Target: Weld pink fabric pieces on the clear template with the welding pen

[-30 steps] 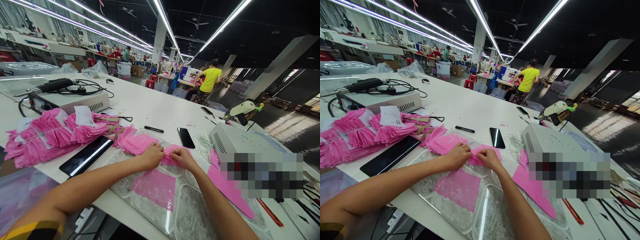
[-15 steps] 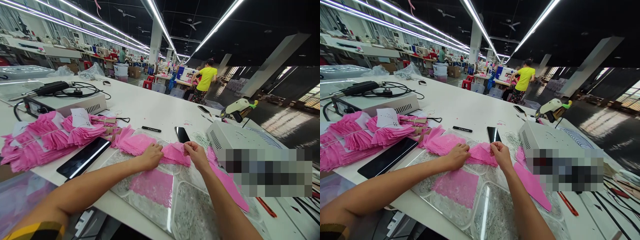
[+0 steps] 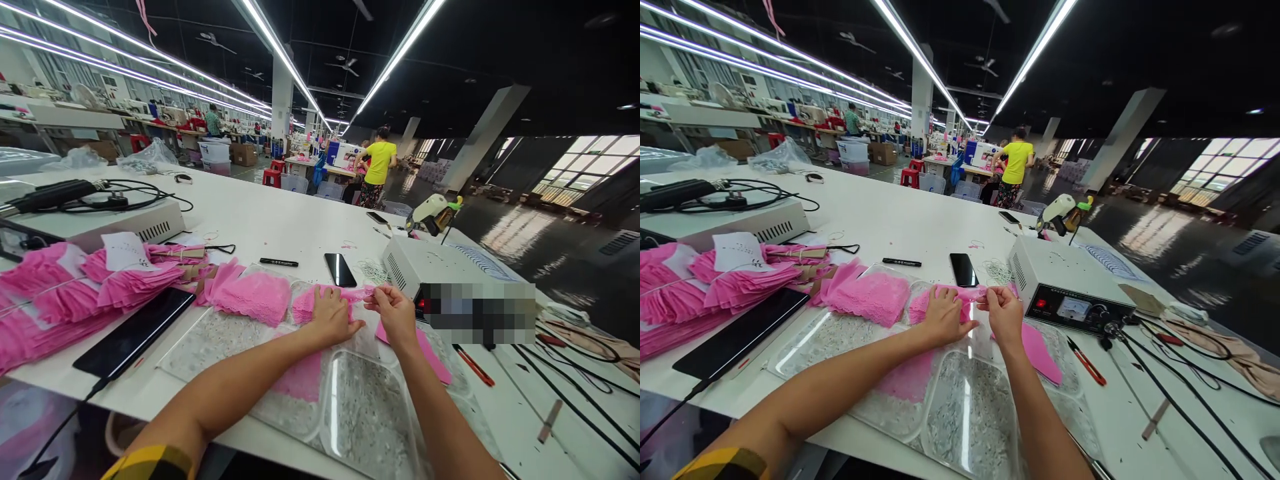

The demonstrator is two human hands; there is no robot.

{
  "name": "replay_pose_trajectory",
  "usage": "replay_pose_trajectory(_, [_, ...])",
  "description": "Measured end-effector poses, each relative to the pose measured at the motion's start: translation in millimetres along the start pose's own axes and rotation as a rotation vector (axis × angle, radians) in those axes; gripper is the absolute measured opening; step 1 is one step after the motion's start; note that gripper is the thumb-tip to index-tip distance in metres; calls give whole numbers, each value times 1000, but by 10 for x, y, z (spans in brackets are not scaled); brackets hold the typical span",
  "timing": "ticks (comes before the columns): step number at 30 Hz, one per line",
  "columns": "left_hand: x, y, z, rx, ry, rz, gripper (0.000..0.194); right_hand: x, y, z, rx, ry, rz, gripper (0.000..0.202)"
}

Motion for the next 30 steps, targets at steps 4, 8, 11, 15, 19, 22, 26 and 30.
replay_pose_trajectory(4, [163, 105, 52, -27, 5, -38, 43, -246, -177, 88, 26, 10, 75, 44])
replay_pose_trajectory(8, [211, 97, 54, -2, 36, -62, 37, -591, -472, 214, 76, 0, 164, 44])
replay_pose_trajectory(11, [217, 84, 96, 45, 64, -62, 32, -803, -722, 318, 120, -18, 217, 45])
replay_pose_trajectory(15, [247, 74, 173, 129, 80, -40, 24, -958, -953, 416, 160, -32, 283, 49])
replay_pose_trajectory(19, [293, 55, 172, 226, 65, -7, 17, -1018, -1028, 426, 173, -27, 331, 49])
replay_pose_trajectory(22, [295, 51, 88, 280, 41, 9, 19, -1049, -1063, 397, 172, -9, 344, 50])
replay_pose_trajectory(26, [195, -11, 37, 342, -4, 34, 18, -1081, -1158, 369, 184, -18, 314, 52])
replay_pose_trajectory(30, [120, -257, 311, 457, -83, 20, 20, -1105, -1240, 357, 201, -76, 276, 52])
Point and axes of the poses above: each hand's wrist, its own y-axis towards the middle knuckle, its own x-axis out of the palm, z = x × y, the point moved 9 cm from there along y, towards the middle knuckle, and after that the axes turned 4 degrees about x, right-handed, at the moved point
